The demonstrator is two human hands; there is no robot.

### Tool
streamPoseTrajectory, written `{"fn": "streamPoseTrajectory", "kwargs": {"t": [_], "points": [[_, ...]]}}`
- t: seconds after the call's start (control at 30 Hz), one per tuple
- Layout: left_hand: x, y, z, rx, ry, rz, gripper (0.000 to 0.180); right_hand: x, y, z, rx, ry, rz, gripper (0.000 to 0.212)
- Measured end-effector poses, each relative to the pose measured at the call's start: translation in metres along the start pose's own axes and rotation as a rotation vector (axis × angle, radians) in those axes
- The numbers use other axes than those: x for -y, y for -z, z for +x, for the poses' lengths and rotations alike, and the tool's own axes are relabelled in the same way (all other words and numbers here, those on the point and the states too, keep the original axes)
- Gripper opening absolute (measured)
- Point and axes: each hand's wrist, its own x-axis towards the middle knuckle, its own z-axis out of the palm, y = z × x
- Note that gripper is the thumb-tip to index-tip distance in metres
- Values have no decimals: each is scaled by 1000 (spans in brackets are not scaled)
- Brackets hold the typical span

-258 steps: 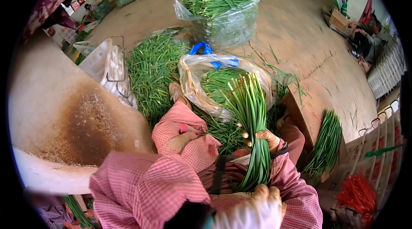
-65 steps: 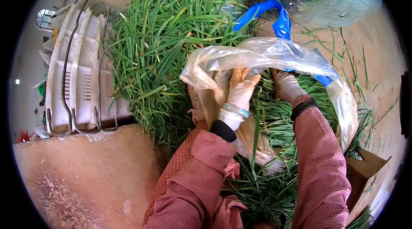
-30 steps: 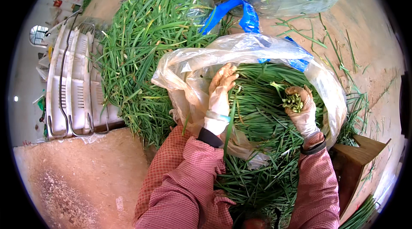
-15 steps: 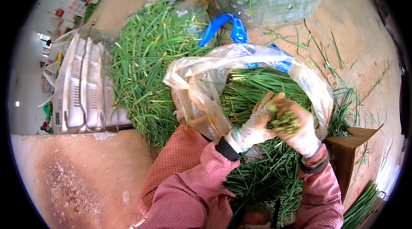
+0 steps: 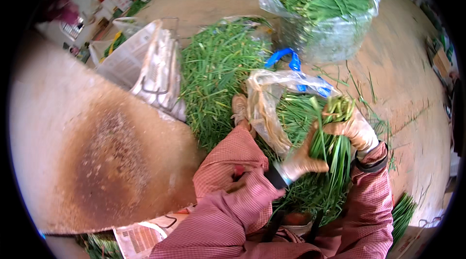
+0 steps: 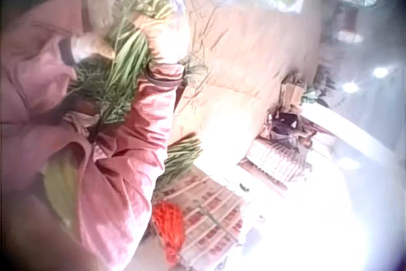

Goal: The person gathers loose garlic sprouts from a pile, aligns them into a neat bundle, ties the bundle with a red strap, and places it onto a finished stack.

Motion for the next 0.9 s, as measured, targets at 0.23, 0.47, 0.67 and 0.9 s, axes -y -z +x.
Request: {"fn": "streamPoseTrajectory", "kwargs": {"t": [0.23,0.47,0.67,0.9], "points": [[-14,-13,-146,-371,-430,-442,34,73,-200,10,579,29,-960,81],[-121,48,-239,-751,-574,-483,42,48,-283,-14,610,471,-1060,119],[-123,-5,-190,-79,-271,184,95,-38,-224,-79,-101,164,311,65],[-7,-20,-214,110,447,326,50,-59,-198,-173,-643,122,954,49]]}}
